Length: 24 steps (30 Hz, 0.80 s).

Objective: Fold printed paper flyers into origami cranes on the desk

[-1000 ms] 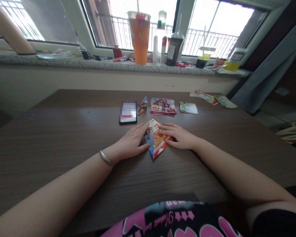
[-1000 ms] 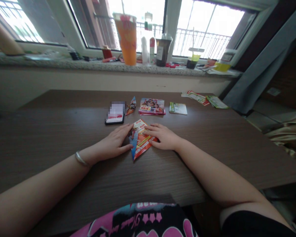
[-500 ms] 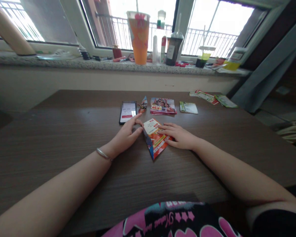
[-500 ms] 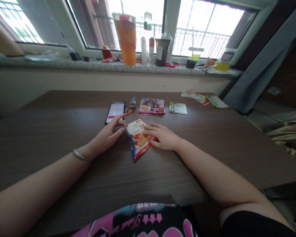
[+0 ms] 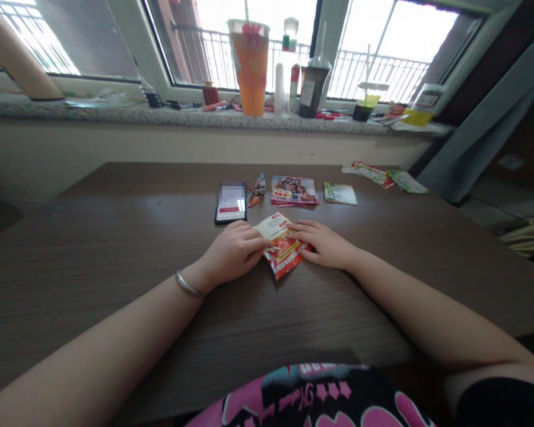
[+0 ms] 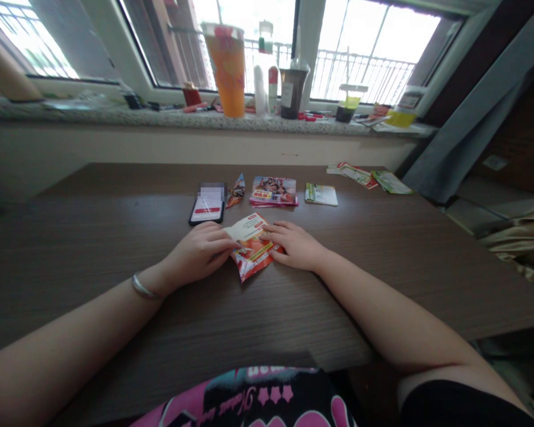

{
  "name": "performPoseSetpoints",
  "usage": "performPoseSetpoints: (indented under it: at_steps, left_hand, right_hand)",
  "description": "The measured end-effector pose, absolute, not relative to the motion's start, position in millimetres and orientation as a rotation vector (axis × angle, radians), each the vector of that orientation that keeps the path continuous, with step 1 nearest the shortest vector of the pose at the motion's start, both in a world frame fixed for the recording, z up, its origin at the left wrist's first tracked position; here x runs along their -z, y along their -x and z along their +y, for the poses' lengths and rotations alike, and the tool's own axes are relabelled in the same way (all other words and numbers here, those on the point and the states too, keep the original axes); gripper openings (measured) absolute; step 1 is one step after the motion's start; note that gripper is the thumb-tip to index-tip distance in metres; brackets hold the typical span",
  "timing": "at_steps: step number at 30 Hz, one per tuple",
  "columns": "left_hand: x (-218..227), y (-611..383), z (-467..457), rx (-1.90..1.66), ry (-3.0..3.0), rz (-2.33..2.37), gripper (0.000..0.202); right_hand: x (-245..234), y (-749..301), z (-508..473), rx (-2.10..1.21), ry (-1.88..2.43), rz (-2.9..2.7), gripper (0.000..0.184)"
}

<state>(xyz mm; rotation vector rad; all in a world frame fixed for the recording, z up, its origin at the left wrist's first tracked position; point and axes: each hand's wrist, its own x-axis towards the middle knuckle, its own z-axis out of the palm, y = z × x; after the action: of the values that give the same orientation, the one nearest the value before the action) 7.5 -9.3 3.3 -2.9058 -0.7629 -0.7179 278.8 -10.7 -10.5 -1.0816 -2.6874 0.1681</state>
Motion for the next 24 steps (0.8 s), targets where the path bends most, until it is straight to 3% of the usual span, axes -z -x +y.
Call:
performPoseSetpoints:
  at_steps: [7, 24]
  left_hand:
    - [-1.2, -7.3, -13.1, 0.501, 2.941, -0.778, 0.023]
    - [-2.1, -9.9, -15.7, 0.409, 2.858, -1.057, 0.030]
  right_hand:
    - [12.0, -278.9, -9.3, -0.174, 1.096, -2.645, 0.046]
    - [12.4, -282.9, -5.7, -0.154, 0.929, -2.547, 0.028]
